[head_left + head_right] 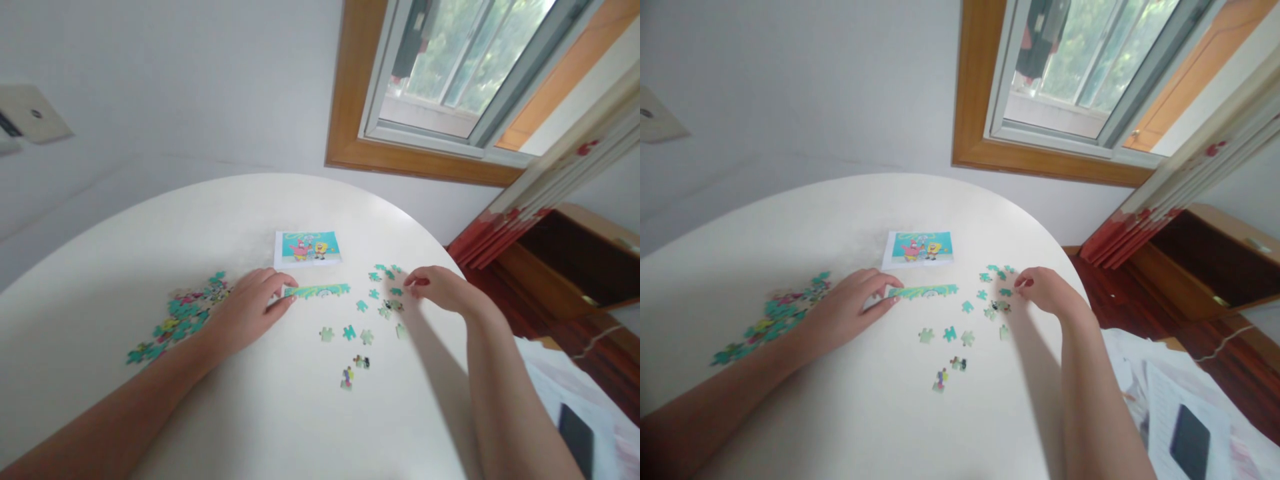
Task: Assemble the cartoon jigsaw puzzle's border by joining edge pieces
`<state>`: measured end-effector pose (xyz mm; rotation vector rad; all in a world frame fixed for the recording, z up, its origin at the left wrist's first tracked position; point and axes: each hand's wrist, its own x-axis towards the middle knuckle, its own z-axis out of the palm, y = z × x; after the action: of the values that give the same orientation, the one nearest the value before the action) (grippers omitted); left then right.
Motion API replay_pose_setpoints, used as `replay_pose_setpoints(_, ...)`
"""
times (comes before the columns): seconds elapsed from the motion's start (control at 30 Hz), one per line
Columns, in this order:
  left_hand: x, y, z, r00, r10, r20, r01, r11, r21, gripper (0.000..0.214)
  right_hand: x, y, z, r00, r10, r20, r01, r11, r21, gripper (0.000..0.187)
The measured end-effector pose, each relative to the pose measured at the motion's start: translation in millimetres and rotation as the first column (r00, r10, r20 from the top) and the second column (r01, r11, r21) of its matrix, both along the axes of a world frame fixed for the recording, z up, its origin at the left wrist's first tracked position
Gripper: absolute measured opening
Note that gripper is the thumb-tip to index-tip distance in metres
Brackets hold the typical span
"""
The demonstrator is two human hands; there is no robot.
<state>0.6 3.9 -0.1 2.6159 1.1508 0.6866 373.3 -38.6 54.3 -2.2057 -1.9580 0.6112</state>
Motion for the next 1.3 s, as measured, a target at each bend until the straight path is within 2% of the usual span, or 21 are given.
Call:
replay_pose_setpoints(0.13,1.1,-1.0,1.9,1.0,0.011,0.019,-0.011,1.0,-0.011,0.022,-11.7,-0.9,0.8,0.997,0.075,0.017,-0.075,0.997,0.004,0.017)
replay_pose_setpoints(0.27,0.7,-1.1,1.1,1.0,0.004,0.011,-0.004,1.0,-0.007,0.023,-14.0,1.9,1.0,0.995,0.097,-0.002,-0.097,0.995,0.011,0.016)
replay_pose_setpoints(0.4,-0.2,-0.1,-1.1,1.0,0.01,0.004,-0.01,1.0,-0.002,0.023,-9.9,5.5,-0.3,1.0,-0.009,0.024,0.007,0.996,0.087,0.019)
replay_pose_setpoints(0.53,0.6,0.5,-1.1,1.0,0.001,0.011,-0.001,1.0,0.005,0.022,-10.5,12.0,-6.3,0.99,-0.126,0.063,0.111,0.972,0.206,0.022)
replay_pose_setpoints(0.63,1.3,0.6,-0.6,1.0,0.009,0.014,-0.009,1.0,0.0,0.022,-12.3,18.8,-13.6,0.986,-0.151,0.067,0.131,0.962,0.238,0.023)
replay_pose_setpoints(0.8,1.0,-0.6,0.6,1.0,0.005,0.012,-0.005,1.0,-0.006,0.022,-10.2,25.4,-23.1,0.991,-0.114,0.063,0.094,0.962,0.257,0.016)
replay_pose_setpoints(1.0,1.1,-0.8,-0.2,1.0,0.012,0.008,-0.012,1.0,-0.002,0.021,-8.9,25.4,-24.5,0.969,-0.234,-0.075,0.246,0.931,0.271,0.011)
replay_pose_setpoints(1.1,1.5,-0.6,-0.7,1.0,0.012,0.003,-0.012,1.0,-0.005,0.021,-12.2,24.0,-19.7,0.942,-0.252,-0.22,0.306,0.915,0.264,0.009)
replay_pose_setpoints(1.2,1.7,-1.0,-0.3,1.0,0.015,-0.001,-0.015,1.0,-0.012,0.021,-16.3,21.1,-13.7,0.875,-0.206,-0.438,0.327,0.919,0.221,0.024)
replay_pose_setpoints(1.3,2.0,-1.4,0.0,1.0,0.016,-0.007,-0.016,1.0,-0.014,0.02,-21.6,18.2,-9.8,0.828,-0.095,-0.553,0.238,0.952,0.192,0.032)
